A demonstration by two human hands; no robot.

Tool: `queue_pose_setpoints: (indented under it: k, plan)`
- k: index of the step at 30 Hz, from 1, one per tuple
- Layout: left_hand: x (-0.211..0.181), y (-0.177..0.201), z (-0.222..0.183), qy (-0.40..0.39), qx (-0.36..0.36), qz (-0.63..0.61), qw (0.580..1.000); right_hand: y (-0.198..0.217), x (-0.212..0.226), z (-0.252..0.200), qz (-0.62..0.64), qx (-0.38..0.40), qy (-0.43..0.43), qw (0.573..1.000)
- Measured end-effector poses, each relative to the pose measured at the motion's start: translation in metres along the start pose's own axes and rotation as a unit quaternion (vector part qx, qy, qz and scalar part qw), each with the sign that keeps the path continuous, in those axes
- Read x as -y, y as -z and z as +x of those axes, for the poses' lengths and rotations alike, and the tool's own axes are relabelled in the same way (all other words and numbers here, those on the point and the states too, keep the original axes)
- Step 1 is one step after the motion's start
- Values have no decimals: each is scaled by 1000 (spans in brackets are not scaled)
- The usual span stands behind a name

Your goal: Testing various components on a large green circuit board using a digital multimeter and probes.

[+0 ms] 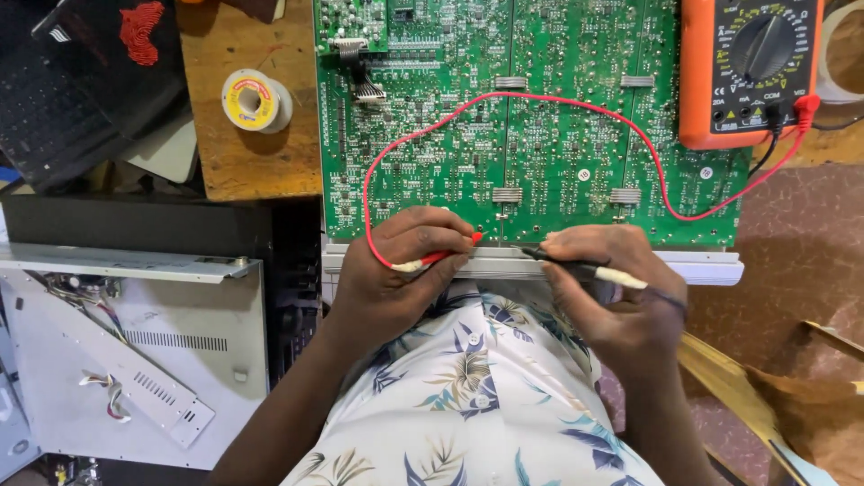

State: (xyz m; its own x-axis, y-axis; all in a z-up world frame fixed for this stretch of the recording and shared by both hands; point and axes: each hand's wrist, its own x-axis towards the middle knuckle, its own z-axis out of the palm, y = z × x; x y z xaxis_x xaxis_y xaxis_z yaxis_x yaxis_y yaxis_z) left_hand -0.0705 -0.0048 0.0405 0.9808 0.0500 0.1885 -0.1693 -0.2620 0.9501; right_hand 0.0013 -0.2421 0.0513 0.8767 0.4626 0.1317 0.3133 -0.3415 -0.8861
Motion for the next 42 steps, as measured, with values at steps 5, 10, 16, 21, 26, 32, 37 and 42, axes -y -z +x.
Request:
queue_pose_setpoints:
  k: [5, 10, 16, 21, 26, 32, 37, 42]
  plan:
    - [7, -5, -4, -20, -8, 15, 1000, -7, 1, 0, -53, -6, 42, 998]
    - [6, -7, -2, -22, -17, 28, 999, -14, -6, 3, -53, -37, 52, 997]
    - [8, -8, -2, -31, -19, 17, 999, -13, -16, 8, 41, -71, 22, 996]
    - [10, -7, -3, -27, -24, 15, 999, -7, -15, 10, 16, -71, 36, 997]
    - [9, -7, -2, -25, -33, 14, 999, -2, -28, 3, 83, -122, -38, 988]
    - [10, -7, -1, -14, -32, 21, 999, -6, -17, 9, 65, -82, -13, 994]
    - [10, -8, -2, -7, -35, 19, 999, -9, -18, 11, 51, -69, 17, 996]
    - [4, -9, 3, -1, -67, 7, 998, -10, -6, 15, 59, -95, -34, 993]
